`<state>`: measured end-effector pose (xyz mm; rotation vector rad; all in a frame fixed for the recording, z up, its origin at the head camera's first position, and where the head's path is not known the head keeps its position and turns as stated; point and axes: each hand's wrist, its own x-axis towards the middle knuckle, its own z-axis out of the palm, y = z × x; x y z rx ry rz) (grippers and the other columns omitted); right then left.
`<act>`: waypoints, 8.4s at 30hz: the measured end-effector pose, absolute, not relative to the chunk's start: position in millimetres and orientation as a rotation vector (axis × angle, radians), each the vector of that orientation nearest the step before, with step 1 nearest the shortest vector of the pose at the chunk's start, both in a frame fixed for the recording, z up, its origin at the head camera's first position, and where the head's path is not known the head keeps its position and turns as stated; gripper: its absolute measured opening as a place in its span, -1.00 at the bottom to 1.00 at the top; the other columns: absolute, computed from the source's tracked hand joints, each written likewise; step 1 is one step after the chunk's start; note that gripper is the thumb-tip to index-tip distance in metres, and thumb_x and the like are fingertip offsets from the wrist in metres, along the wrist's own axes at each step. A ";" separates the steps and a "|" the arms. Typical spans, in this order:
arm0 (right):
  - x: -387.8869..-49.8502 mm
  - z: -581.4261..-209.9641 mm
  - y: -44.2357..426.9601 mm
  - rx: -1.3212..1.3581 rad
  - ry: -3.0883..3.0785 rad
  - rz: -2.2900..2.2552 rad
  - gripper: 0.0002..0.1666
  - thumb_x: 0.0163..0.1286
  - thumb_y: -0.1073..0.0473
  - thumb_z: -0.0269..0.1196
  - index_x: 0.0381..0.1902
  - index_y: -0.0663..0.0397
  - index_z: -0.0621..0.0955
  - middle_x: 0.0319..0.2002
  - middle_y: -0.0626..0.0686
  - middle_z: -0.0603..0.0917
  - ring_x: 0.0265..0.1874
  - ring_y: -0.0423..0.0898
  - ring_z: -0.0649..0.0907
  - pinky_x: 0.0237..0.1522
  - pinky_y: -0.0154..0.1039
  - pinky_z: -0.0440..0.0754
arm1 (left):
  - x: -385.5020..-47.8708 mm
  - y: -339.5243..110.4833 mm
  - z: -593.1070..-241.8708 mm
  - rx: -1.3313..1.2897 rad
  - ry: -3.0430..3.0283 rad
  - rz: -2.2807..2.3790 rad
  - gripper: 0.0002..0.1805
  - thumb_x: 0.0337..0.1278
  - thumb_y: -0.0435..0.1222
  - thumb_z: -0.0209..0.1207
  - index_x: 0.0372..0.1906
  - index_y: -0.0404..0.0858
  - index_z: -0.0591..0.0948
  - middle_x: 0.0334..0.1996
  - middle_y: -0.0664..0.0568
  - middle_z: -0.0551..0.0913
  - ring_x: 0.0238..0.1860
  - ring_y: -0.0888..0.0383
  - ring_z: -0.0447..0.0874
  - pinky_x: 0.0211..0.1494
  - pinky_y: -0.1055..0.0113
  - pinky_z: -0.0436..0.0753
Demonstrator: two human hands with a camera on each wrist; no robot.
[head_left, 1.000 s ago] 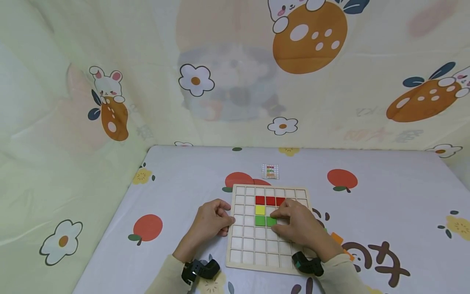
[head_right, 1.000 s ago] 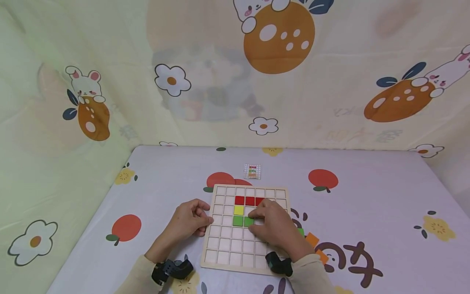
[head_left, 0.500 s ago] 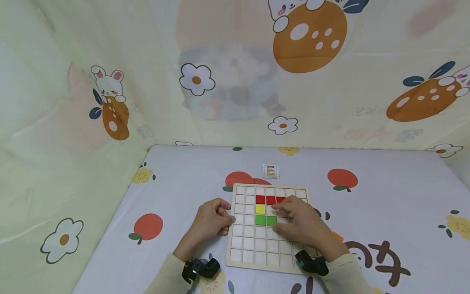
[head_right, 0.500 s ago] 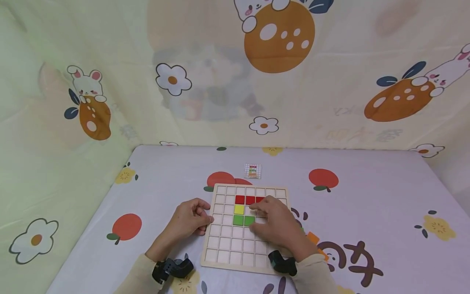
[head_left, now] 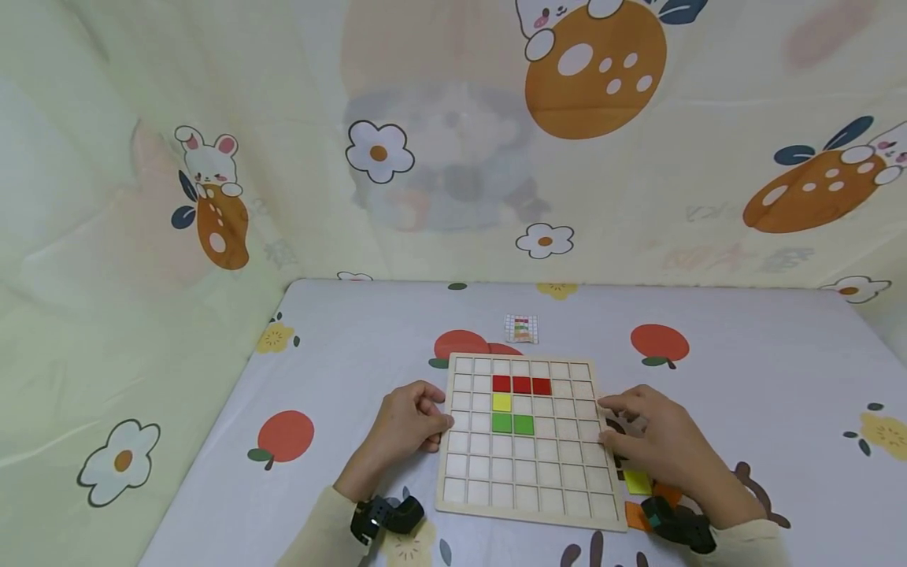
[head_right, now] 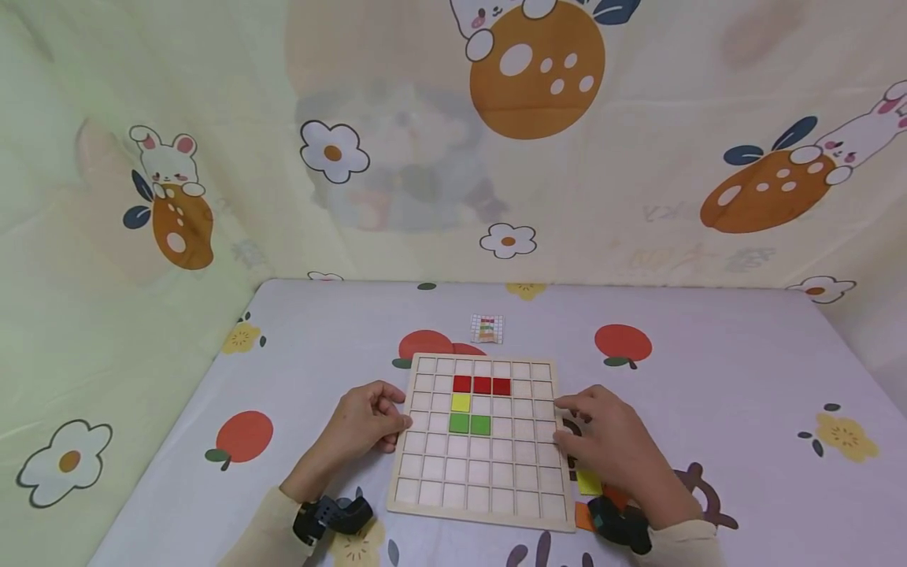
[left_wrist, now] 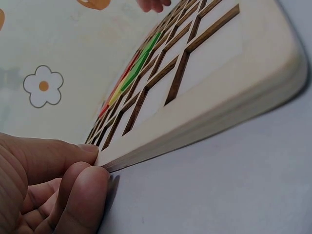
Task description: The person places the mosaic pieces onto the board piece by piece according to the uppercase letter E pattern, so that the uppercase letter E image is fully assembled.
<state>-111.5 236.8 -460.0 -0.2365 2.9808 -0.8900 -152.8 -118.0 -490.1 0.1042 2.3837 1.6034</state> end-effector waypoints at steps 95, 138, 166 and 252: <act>-124.6 -463.9 205.4 -0.306 2.852 -1.055 -0.72 0.14 0.26 0.55 -0.16 0.15 0.77 -0.41 -0.08 0.59 -0.38 -0.14 0.53 -0.40 -0.36 0.53 | -152.5 -118.2 -488.1 0.084 2.342 1.620 -0.69 0.19 -0.44 0.41 -0.01 -0.35 0.60 -0.47 -0.02 0.62 -0.67 0.23 0.60 -0.53 0.36 0.72; -128.4 -463.4 178.2 -0.334 2.843 -0.964 -0.72 0.14 0.24 0.56 -0.16 0.09 0.80 -0.38 -0.06 0.54 -0.35 -0.12 0.49 -0.39 -0.35 0.47 | -152.1 -118.3 -486.2 0.079 2.324 1.646 -0.67 0.16 -0.44 0.43 -0.01 -0.38 0.60 -0.46 -0.04 0.62 -0.66 0.23 0.60 -0.51 0.33 0.74; -129.8 -463.4 178.7 -0.354 2.837 -0.981 -0.69 0.15 0.25 0.56 -0.11 0.10 0.80 -0.38 -0.06 0.53 -0.34 -0.12 0.48 -0.39 -0.34 0.46 | -152.8 -117.8 -486.3 0.071 2.323 1.644 -0.68 0.17 -0.45 0.42 -0.02 -0.37 0.60 -0.47 -0.04 0.62 -0.66 0.22 0.61 -0.51 0.33 0.74; -72.0 -469.9 259.2 -0.116 2.850 -0.756 -0.64 0.05 0.11 0.64 -0.20 -0.02 0.74 -0.42 -0.08 0.44 -0.44 -0.20 0.41 -0.47 -0.37 0.39 | -153.0 -117.4 -486.4 0.086 2.345 1.611 -0.68 0.17 -0.43 0.43 -0.02 -0.35 0.60 -0.47 -0.02 0.63 -0.66 0.22 0.61 -0.51 0.34 0.74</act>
